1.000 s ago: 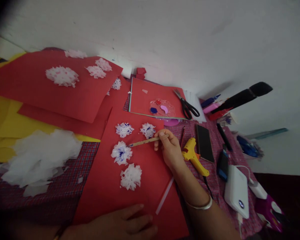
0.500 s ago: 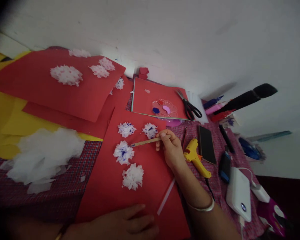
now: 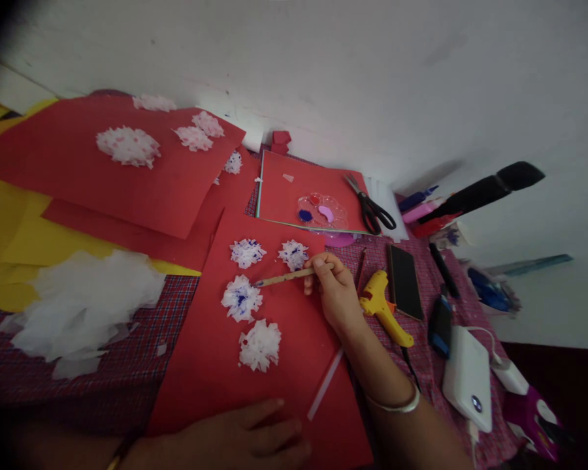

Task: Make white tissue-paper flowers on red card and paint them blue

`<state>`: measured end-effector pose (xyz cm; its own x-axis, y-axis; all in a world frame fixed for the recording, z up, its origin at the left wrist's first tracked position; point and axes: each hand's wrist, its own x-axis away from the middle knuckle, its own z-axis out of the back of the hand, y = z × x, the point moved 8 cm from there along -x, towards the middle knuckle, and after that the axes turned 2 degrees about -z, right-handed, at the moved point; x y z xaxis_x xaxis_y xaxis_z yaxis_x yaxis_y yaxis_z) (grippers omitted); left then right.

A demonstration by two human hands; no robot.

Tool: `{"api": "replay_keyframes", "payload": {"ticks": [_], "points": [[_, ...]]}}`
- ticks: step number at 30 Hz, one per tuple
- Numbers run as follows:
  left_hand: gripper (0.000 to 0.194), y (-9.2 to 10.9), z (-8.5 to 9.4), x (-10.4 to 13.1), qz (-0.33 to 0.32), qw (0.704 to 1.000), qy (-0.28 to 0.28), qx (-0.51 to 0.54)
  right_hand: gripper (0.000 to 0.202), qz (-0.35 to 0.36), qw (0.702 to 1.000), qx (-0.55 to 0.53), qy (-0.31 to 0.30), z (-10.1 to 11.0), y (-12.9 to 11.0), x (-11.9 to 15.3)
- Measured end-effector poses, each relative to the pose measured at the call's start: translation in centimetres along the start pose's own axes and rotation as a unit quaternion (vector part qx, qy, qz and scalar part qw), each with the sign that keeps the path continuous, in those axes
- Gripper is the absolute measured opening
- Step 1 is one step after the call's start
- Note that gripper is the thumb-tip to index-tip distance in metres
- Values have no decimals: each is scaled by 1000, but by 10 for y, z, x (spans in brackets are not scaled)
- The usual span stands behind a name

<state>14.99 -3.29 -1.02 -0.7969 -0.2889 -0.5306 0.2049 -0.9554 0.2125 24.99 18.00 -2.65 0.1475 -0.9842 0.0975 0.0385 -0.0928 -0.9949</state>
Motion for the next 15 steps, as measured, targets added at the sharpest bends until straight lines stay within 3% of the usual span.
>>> {"api": "replay_keyframes", "payload": {"ticks": [15], "points": [[36, -1, 3, -1, 7, 1000, 16, 16, 18, -2, 1000, -10, 3, 0, 0, 0]]}}
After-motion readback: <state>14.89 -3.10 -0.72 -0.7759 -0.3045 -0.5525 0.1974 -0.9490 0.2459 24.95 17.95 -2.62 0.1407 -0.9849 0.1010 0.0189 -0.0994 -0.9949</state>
